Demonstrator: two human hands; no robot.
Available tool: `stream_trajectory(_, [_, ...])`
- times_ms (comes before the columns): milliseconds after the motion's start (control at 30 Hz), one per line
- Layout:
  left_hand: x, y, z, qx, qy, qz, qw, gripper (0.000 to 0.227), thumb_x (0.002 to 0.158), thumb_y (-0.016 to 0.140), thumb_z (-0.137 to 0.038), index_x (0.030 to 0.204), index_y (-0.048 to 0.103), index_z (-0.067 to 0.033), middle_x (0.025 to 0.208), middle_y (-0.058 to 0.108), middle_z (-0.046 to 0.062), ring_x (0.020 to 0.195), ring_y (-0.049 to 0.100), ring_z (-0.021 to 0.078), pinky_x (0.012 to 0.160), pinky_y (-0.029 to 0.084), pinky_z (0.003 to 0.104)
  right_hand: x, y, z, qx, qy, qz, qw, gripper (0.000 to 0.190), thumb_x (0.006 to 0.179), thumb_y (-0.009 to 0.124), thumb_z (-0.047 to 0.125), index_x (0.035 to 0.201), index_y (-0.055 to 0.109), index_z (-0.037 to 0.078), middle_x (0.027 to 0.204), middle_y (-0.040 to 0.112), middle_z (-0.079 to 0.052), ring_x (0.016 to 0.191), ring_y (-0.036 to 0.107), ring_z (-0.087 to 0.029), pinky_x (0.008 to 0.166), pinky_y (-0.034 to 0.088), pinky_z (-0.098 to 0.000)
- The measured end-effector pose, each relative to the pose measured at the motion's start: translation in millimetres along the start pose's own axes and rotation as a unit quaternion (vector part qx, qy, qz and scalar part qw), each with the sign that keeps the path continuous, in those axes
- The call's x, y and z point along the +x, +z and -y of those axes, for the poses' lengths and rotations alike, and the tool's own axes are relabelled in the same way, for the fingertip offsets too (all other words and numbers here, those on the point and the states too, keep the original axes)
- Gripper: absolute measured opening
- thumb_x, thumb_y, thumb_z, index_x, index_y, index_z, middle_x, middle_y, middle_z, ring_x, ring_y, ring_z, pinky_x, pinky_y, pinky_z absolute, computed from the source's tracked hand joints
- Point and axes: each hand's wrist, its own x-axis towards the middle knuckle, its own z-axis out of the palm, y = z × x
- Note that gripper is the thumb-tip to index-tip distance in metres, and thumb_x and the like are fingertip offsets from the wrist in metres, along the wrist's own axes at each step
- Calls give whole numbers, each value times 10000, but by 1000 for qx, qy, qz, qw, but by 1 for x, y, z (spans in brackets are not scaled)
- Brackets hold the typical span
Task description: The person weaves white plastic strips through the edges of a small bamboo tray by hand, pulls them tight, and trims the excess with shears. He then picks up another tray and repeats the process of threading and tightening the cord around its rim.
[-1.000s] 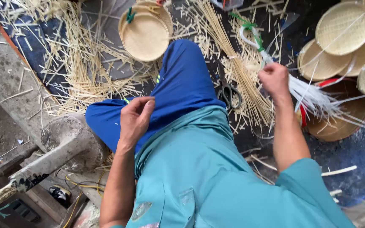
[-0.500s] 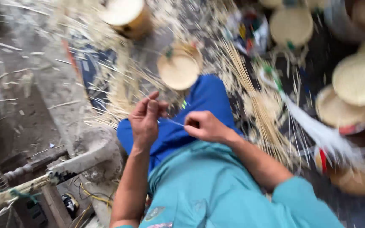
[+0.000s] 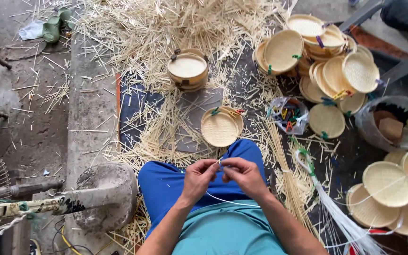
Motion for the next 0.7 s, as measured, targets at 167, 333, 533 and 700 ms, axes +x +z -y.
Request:
stream_trajectory(167, [-3, -18, -10, 88, -4, 16, 996, 171, 940, 749, -148, 1037, 781, -9, 716, 671, -6, 611, 560, 48, 527, 457, 219, -10, 17, -1, -294, -64, 34, 953, 201, 884, 768, 69, 1078, 758, 18, 811, 745, -71, 657, 687, -134, 584, 570, -285])
stream_trajectory(333, [-4, -30, -10, 119, 11, -20, 993, 173, 907, 767, -133, 1031, 781, -13, 783, 706, -10, 660, 581, 40, 586, 489, 213, -7, 13, 5, -470, -147, 24, 870, 144, 910, 742, 116, 1024, 748, 28, 865, 757, -97, 778, 751, -162, 672, 567, -301])
stream_trajectory(533, [-5, -24, -16, 129, 24, -38, 991, 146, 900, 770, -141, 974, 766, -15, 825, 738, 16, 730, 643, 57, 654, 536, 223, 5, 14, 15, -63, 3, -15, 998, 129, 964, 654, 114, 1027, 679, 4, 951, 760, -109, 884, 775, -174, 745, 653, -325])
stream_trajectory(700, [-5, -6, -26, 105, 35, -3, 994, 147, 905, 756, -135, 964, 744, -1, 882, 749, 22, 801, 688, 65, 709, 566, 225, 11, 24, 31, 23, -7, -43, 999, 141, 974, 636, 130, 1031, 630, 1, 984, 770, -121, 852, 774, -199, 733, 657, -352])
